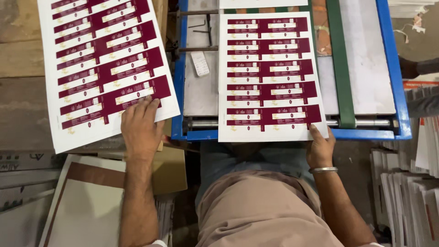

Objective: The person picks up printed sheets from a pile and feeds them individually onto the conveyor belt of a machine by hand.

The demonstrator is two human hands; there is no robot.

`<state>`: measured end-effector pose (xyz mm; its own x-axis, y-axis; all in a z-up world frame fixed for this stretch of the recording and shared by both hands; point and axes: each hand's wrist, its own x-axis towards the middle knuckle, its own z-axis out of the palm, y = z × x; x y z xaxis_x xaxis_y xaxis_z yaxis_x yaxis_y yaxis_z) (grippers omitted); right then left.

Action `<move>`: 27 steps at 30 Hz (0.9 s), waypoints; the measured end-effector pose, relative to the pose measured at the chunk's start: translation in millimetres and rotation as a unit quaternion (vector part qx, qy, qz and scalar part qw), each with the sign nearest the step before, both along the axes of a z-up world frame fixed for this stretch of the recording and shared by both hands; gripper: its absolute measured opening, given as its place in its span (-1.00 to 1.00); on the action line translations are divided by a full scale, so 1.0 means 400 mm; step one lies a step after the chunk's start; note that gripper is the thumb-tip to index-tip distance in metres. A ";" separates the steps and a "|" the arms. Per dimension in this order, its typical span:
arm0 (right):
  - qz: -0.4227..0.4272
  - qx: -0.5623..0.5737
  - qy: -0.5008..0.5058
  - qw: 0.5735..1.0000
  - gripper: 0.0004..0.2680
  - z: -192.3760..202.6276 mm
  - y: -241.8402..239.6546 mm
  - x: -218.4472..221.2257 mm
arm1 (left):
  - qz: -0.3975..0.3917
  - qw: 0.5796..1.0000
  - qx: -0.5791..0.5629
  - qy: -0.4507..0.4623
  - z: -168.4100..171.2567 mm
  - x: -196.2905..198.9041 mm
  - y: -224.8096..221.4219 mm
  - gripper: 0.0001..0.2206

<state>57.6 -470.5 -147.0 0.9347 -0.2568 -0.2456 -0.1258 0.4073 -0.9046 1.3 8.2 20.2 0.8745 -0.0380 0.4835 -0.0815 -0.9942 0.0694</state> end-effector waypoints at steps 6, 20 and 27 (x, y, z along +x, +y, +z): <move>0.005 -0.052 0.006 0.999 -0.75 0.011 0.016 0.097 | 0.008 1.000 0.009 -0.005 -0.004 0.001 -0.002 -0.55; 0.007 -0.007 0.060 0.998 -0.77 -0.033 0.032 0.277 | 0.002 1.000 0.001 0.001 0.015 -0.002 0.000 -0.51; 0.127 -0.198 -0.013 0.972 -0.66 -0.097 0.025 0.316 | -0.026 0.999 -0.010 0.015 -0.035 -0.016 0.058 -0.47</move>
<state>183.8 -460.6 -185.9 0.9849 -0.0861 -0.1504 -0.1521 -0.0139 -0.9883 -5.0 31.3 6.2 0.8856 -0.0745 0.4583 -0.1309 -0.9871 0.0924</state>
